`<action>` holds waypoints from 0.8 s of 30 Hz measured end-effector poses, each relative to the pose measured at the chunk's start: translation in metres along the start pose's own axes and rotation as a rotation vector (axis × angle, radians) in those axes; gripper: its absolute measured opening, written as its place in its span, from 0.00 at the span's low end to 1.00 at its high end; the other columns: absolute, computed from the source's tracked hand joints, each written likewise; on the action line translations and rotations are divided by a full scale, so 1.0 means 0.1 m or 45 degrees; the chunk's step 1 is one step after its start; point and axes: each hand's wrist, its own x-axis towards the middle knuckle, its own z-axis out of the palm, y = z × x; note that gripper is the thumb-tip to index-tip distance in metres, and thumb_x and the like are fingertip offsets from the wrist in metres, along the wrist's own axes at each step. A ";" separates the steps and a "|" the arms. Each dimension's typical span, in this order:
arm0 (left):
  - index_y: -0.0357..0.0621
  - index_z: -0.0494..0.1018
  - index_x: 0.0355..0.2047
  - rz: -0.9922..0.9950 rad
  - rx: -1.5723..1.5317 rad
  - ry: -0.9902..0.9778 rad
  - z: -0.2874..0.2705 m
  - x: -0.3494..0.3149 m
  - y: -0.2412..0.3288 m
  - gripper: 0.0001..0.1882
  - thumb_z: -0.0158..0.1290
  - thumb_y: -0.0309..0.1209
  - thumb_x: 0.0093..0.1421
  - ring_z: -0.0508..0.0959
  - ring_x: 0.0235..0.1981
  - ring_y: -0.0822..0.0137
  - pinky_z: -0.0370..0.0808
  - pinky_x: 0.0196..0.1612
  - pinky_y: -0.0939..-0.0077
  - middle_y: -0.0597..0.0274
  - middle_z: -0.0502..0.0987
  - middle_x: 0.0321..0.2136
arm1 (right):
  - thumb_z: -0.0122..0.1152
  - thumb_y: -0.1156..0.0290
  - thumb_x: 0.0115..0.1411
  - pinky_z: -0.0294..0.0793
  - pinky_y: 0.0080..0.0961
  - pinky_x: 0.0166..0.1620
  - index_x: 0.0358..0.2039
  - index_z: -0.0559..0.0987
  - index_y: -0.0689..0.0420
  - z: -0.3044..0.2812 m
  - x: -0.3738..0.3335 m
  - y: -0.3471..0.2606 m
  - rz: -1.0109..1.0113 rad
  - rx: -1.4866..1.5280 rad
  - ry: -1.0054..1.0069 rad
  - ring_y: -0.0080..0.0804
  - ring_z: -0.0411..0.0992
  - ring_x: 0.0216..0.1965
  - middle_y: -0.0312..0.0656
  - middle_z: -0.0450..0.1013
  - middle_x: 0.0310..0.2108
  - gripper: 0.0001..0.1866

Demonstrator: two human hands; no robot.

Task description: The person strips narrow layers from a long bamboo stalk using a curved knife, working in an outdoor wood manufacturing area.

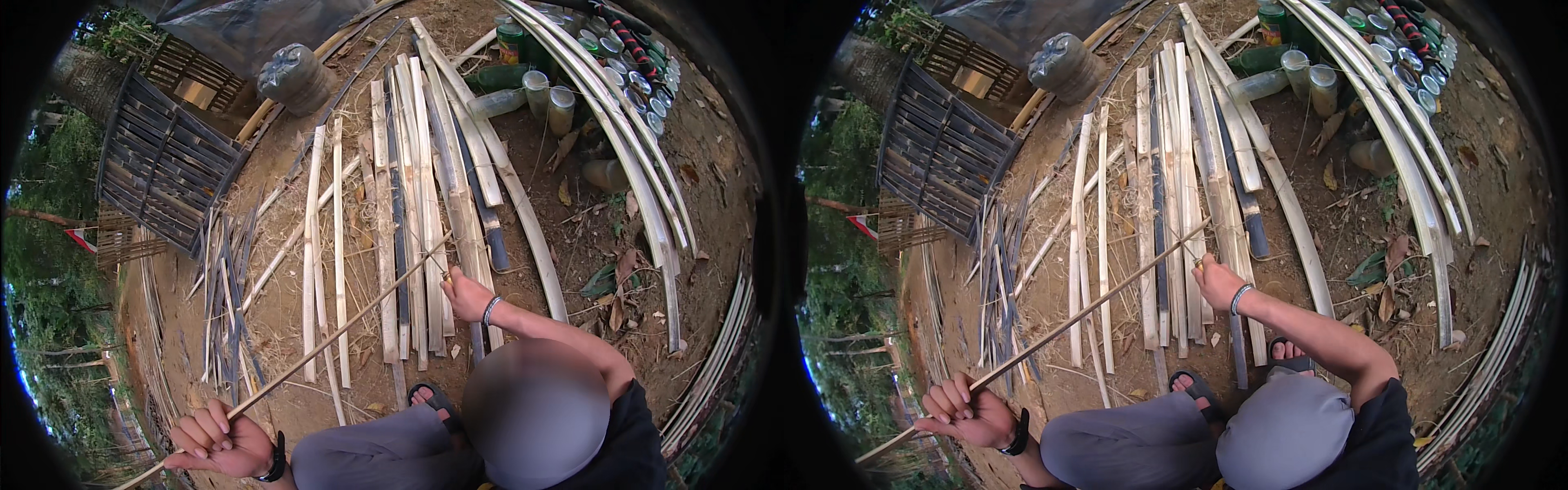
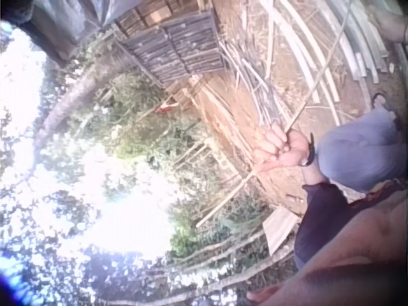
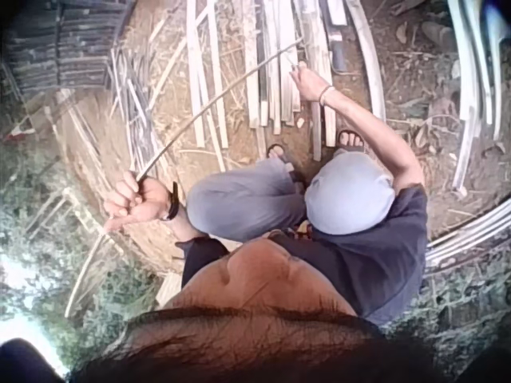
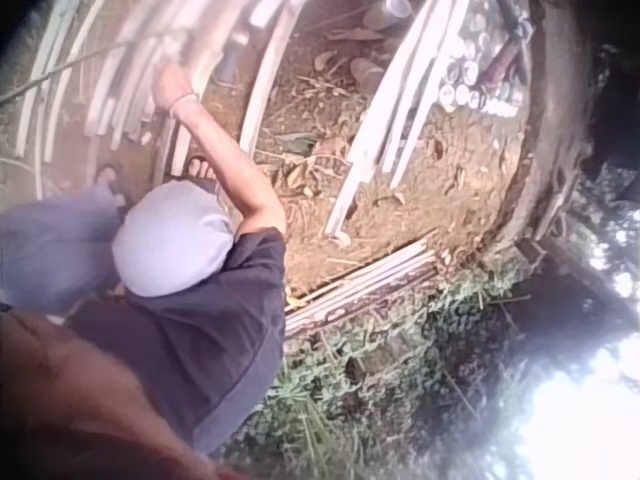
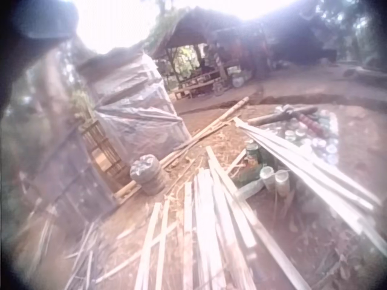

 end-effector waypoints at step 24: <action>0.50 0.55 0.18 -0.042 -0.040 0.002 -0.11 0.00 0.02 0.25 0.36 0.50 0.68 0.51 0.16 0.76 0.55 0.27 0.81 0.72 0.51 0.14 | 0.40 0.60 0.68 0.75 0.46 0.30 0.38 0.60 0.69 0.03 0.09 0.12 0.127 0.064 -0.090 0.62 0.73 0.25 0.62 0.72 0.23 0.19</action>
